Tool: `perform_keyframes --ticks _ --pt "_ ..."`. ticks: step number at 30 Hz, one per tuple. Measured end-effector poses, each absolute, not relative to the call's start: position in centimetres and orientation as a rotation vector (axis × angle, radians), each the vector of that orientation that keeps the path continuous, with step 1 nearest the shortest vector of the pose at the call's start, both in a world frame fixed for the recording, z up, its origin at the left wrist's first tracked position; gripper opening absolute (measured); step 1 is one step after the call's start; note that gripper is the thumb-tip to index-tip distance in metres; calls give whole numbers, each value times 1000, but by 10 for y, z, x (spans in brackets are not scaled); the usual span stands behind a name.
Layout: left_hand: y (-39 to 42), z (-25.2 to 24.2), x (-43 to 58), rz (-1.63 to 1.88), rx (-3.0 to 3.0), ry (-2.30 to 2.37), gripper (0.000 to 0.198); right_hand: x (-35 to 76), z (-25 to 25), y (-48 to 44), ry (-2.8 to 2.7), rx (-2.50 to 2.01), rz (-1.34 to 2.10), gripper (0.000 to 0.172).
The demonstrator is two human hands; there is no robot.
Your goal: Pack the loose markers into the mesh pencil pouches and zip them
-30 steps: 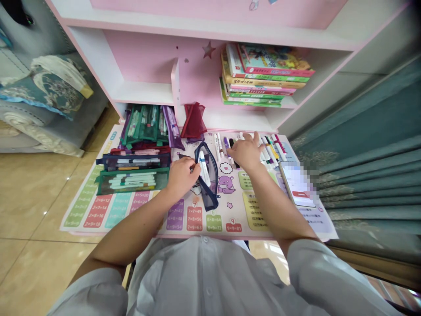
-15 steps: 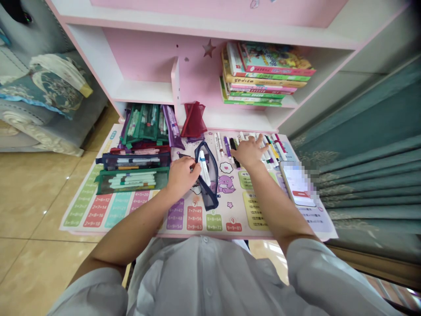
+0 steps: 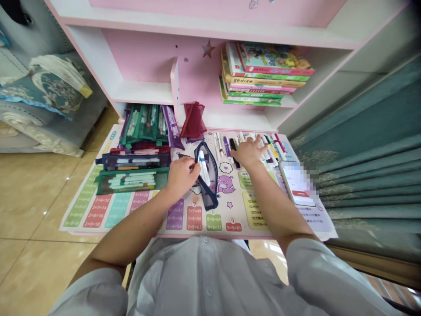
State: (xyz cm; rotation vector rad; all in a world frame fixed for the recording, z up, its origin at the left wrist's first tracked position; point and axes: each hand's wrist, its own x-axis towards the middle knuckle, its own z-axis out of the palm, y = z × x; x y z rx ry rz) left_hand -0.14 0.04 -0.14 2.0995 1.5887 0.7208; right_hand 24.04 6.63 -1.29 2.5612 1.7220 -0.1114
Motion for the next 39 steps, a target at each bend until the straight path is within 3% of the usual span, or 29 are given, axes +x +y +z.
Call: perform_keyframes --ticks 4,8,14,25,39 --pt "1 -3 -1 737 2103 1579 29 239 -7 63 1791 2604 -73 47" --pt "1 -4 -2 743 2100 1581 29 229 10 50 1993 2645 -31 34" --pt "1 -4 -1 739 2081 1586 28 196 43 15 2321 2572 -259 16" --pt "1 -3 0 724 2105 1603 27 162 30 -1 2485 2341 -522 19" --pt "-2 -2 1 667 2140 1595 23 154 10 1 2532 2344 -450 21"
